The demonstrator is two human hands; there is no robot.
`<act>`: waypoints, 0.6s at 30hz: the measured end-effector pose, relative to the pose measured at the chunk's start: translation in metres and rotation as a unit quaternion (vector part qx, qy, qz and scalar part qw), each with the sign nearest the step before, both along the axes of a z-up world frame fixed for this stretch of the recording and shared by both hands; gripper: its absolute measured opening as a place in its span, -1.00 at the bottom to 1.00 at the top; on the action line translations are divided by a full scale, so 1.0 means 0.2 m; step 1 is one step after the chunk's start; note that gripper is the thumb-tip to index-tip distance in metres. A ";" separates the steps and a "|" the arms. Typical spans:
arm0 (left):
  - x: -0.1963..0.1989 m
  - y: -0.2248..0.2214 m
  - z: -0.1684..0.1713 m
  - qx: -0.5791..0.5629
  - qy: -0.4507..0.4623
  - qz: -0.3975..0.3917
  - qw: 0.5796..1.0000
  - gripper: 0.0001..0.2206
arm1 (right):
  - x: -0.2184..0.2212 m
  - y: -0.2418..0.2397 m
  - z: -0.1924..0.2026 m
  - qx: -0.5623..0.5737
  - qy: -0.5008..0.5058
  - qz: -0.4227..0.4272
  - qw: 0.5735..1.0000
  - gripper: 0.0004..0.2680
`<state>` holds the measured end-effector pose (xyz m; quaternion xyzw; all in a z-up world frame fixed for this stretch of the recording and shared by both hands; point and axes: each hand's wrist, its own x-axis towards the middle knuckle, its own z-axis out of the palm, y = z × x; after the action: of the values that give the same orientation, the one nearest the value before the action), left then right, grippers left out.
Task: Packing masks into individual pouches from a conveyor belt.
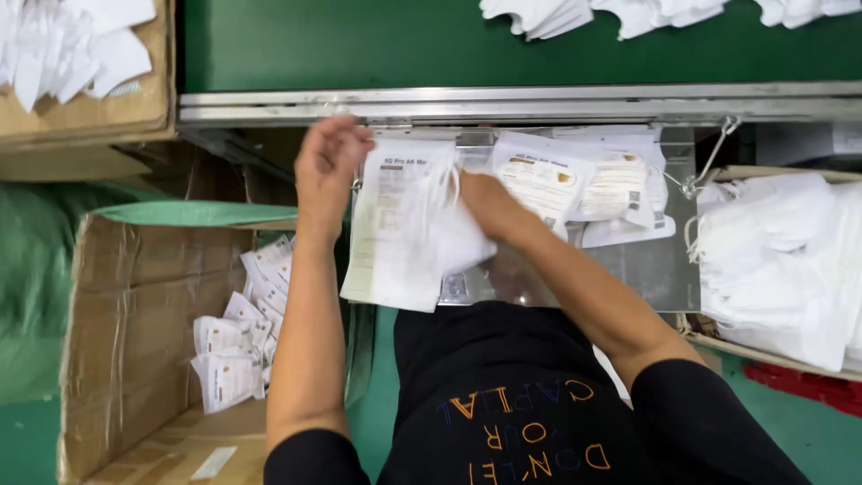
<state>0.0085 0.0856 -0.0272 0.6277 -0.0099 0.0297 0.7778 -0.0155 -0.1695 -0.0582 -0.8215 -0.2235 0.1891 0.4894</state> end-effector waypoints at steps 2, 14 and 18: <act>-0.07 -0.08 0.05 0.063 -0.041 -0.132 0.988 -0.32 | 0.00 0.00 0.02 -0.127 -0.104 0.017 0.986 -0.76; -0.53 -0.53 -0.66 0.568 -0.119 -0.193 0.792 -0.29 | -0.40 -0.37 -0.49 0.061 -0.154 0.004 0.986 -0.44; -0.36 -0.48 -0.53 0.410 -0.129 -0.235 0.872 -0.34 | -0.41 -0.43 -0.46 0.010 0.023 -0.080 0.996 -0.45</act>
<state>-0.0644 -0.0106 -0.1332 0.8600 -0.2687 -0.0804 0.4263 -0.0982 -0.2555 -0.1505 -0.8273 -0.1475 0.1657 0.5160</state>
